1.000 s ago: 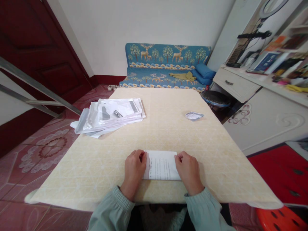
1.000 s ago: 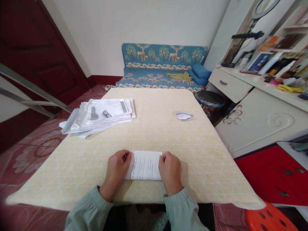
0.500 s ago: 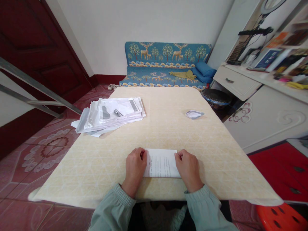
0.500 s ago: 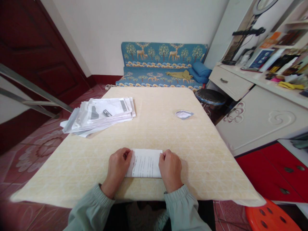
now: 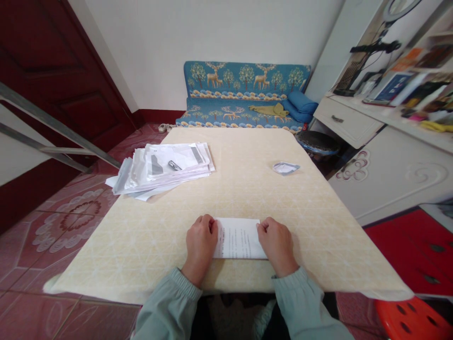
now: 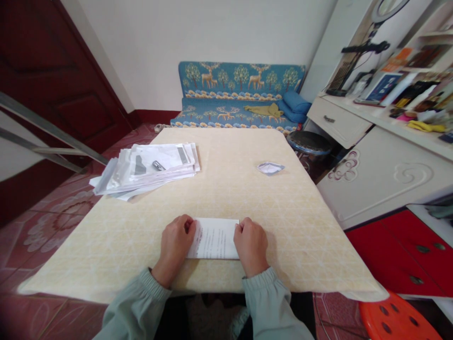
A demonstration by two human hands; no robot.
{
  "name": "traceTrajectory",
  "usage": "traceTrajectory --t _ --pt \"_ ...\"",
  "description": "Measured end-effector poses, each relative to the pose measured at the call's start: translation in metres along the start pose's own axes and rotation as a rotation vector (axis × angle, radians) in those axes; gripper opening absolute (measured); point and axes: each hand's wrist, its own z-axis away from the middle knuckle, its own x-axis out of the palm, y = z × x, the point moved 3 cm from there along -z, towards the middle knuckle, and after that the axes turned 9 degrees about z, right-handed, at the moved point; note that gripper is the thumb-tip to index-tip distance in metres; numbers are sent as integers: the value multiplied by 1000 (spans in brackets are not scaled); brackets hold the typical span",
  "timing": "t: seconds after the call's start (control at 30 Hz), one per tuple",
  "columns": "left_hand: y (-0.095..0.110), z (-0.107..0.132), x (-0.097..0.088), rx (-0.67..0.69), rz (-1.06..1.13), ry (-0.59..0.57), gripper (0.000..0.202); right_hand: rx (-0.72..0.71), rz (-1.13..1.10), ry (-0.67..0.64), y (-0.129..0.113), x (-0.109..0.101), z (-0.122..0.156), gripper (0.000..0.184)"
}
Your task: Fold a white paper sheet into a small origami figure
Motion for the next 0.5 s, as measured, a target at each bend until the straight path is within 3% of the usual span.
traceTrajectory --t 0.5 --pt "5 1 -2 -21 -60 -37 13 11 9 -10 -1 -2 1 20"
